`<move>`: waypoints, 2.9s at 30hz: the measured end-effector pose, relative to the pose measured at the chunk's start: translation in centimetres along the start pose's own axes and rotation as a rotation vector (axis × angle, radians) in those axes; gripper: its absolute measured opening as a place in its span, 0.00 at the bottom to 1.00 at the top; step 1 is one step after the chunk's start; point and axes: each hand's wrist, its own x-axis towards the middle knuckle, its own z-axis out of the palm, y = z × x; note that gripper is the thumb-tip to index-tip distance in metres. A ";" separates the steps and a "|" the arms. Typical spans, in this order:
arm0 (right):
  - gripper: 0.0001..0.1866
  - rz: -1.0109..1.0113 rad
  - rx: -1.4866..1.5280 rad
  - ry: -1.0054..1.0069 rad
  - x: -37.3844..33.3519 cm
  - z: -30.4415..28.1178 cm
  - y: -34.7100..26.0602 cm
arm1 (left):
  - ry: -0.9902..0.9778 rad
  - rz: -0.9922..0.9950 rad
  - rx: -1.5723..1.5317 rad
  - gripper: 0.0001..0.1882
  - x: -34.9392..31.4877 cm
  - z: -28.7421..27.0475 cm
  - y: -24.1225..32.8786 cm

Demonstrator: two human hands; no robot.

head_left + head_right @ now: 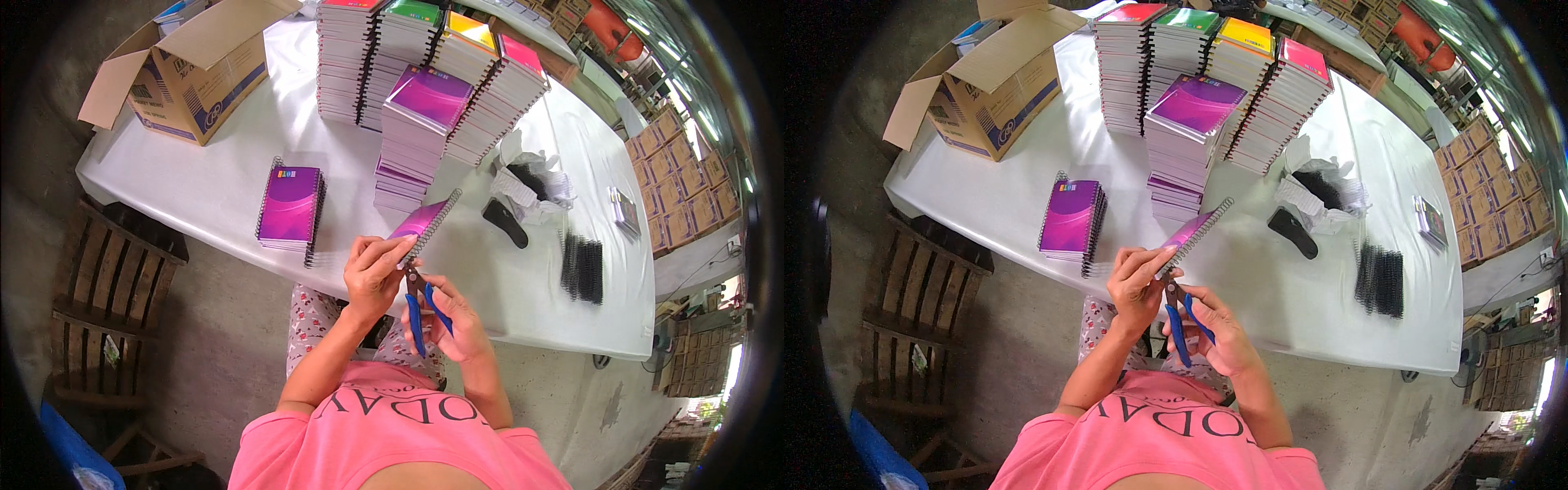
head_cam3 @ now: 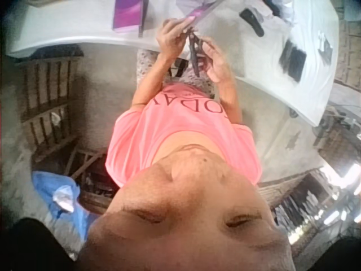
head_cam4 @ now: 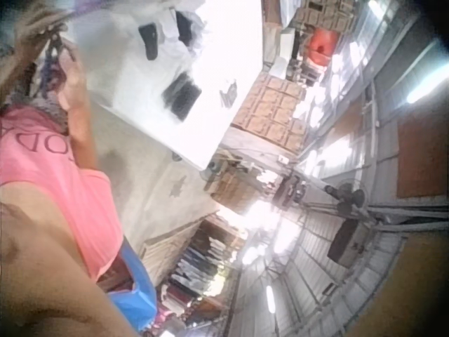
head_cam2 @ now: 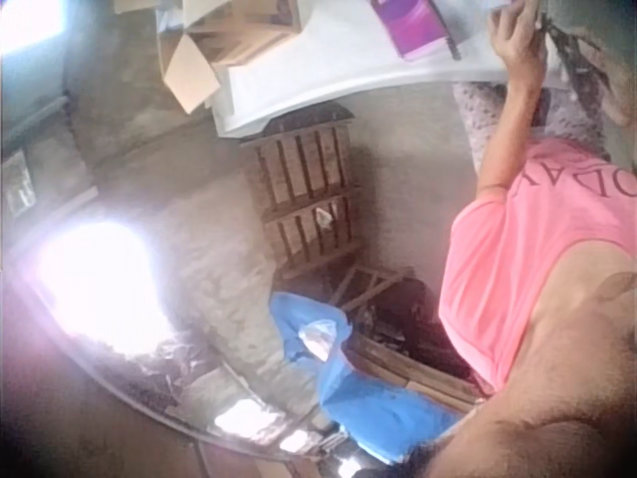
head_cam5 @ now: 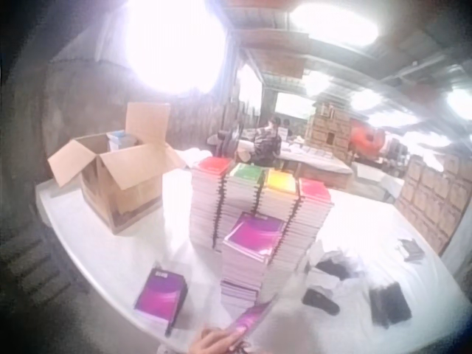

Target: The person assembles spiral notebooks by inserting wire coils into pre-punched holes in paper stacks and covers, then uses pliers to bend and secure the wire ends.

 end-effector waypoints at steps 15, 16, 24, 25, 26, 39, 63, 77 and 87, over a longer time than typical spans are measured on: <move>0.29 -0.507 -0.959 0.400 4.3 0.4 -0.3 | 0.605 -0.443 -0.491 0.21 -0.4 -6.0 -0.1; 0.30 -0.597 -0.781 0.302 5.3 3.0 -2.2 | 0.640 -0.442 -0.521 0.21 -0.1 -6.3 0.1; 0.33 -0.295 -0.112 -0.089 20.0 10.0 -1.5 | 0.232 -0.569 0.047 0.16 4.0 -11.7 -3.2; 0.33 -0.235 -0.191 -0.124 21.0 10.0 -0.6 | 0.215 -0.567 0.153 0.14 3.8 -12.3 -4.6; 0.34 -0.235 -0.368 -0.127 21.3 10.3 -0.1 | 0.166 -0.556 0.252 0.15 3.0 -12.8 -6.0; 0.30 -0.298 -0.318 0.215 22.3 14.0 7.7 | 0.414 -0.633 -0.033 0.24 0.3 -9.3 -10.8; 0.50 -0.534 -0.606 0.359 10.4 -1.0 -12.2 | 0.292 0.300 0.110 0.26 4.7 -7.2 2.9; 0.47 -0.268 -0.881 0.591 1.6 -16.3 1.3 | -0.320 -0.046 0.593 0.36 -2.7 2.2 -0.5; 0.15 0.086 -1.471 1.013 0.1 -35.1 6.7 | -0.223 -0.044 0.636 0.30 -3.0 4.9 -1.4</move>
